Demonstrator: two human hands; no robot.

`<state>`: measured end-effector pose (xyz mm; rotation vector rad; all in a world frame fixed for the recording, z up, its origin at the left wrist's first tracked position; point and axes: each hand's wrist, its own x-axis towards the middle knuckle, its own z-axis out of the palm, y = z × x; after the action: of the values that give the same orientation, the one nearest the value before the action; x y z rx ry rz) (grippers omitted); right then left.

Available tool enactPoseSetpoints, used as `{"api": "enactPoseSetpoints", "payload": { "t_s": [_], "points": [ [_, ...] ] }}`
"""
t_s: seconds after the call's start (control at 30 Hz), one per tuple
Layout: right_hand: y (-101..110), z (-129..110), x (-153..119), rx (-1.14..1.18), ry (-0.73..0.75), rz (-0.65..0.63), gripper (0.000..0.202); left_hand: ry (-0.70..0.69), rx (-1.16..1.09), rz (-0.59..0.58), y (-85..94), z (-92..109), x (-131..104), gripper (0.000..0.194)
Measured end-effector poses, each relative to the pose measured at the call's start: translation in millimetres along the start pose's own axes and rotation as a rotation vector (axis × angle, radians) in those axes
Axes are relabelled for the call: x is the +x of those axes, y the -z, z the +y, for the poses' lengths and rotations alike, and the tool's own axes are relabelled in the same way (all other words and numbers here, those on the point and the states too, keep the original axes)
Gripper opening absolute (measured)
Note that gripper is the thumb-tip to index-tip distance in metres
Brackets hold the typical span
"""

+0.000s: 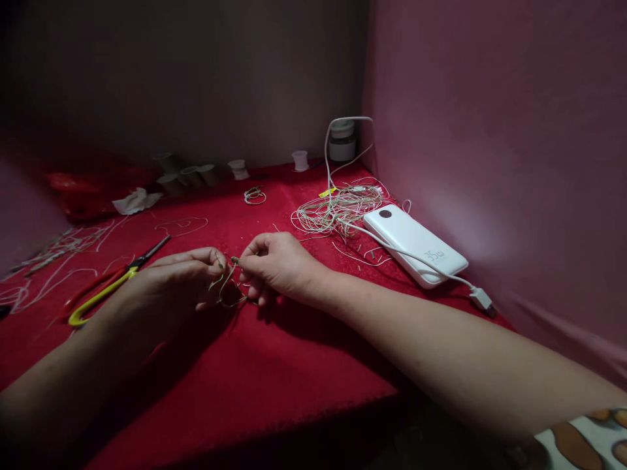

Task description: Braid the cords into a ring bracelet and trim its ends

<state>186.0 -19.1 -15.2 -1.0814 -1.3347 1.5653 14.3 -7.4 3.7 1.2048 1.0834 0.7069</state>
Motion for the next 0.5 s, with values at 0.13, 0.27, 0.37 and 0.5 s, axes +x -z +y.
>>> {"api": "enactPoseSetpoints", "payload": {
  "t_s": [0.13,0.27,0.37,0.5],
  "points": [
    [-1.7,1.8,0.3,-0.059,0.025,0.032,0.014,-0.006,0.071,-0.061,3.6,-3.0,4.1,0.014],
    [-3.5,2.6,-1.2,-0.11,0.041,0.06,0.011,-0.036,0.12,-0.07,5.2,-7.0,5.0,0.018],
    [-3.8,2.6,-2.5,-0.135,0.051,0.093,0.01,-0.054,0.153,-0.032,5.7,-8.7,3.4,0.018],
    [-4.3,3.8,-3.2,-0.175,0.076,0.126,0.007,-0.055,0.229,-0.012,4.7,-8.5,0.0,0.021]
  ]
}}
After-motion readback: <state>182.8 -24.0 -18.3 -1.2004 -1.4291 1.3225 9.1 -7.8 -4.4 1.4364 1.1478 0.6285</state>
